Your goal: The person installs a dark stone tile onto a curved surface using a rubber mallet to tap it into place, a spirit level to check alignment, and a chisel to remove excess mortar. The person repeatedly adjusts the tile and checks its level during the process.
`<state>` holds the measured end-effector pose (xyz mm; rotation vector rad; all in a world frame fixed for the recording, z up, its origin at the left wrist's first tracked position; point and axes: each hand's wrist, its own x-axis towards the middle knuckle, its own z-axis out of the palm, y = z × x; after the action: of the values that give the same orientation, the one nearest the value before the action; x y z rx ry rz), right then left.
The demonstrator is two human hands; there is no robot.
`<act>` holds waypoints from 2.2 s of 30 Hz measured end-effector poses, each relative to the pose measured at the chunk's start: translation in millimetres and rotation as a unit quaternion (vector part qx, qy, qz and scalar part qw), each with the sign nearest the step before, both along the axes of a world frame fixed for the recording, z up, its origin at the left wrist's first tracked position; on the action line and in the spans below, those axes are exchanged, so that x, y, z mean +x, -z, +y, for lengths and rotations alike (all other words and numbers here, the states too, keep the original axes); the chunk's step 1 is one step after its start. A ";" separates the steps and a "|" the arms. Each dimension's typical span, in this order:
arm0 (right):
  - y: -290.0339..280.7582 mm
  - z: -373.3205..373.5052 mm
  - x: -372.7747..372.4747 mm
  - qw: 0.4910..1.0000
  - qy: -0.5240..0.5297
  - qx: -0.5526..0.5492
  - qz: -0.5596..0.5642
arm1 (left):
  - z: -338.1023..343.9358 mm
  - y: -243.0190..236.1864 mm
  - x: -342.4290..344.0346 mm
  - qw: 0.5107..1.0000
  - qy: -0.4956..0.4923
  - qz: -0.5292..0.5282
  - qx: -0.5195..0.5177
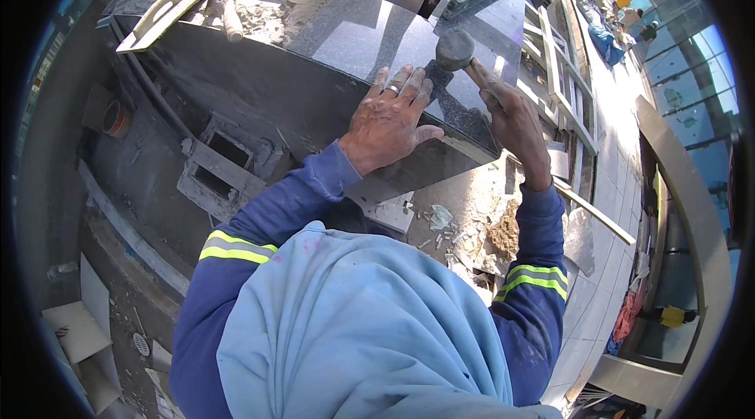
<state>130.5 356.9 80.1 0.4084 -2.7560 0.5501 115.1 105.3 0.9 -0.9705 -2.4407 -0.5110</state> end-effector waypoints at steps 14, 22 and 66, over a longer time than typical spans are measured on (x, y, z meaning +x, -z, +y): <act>92.1 59.3 86.7 0.902 0.175 -0.366 0.147 | 97.8 -31.2 -70.2 0.906 0.341 -0.095 -0.232; 171.4 93.9 158.4 0.800 0.312 -0.510 0.058 | 32.2 -39.7 -173.1 0.956 0.108 -0.149 -0.229; -50.6 -42.4 -88.9 0.980 0.009 -0.162 -0.113 | -43.8 -24.7 -224.9 0.977 0.028 -0.177 -0.112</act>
<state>41.7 314.5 130.6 0.2557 -2.8017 1.0800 -109.8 61.5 25.6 -1.1231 -2.8443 -0.4692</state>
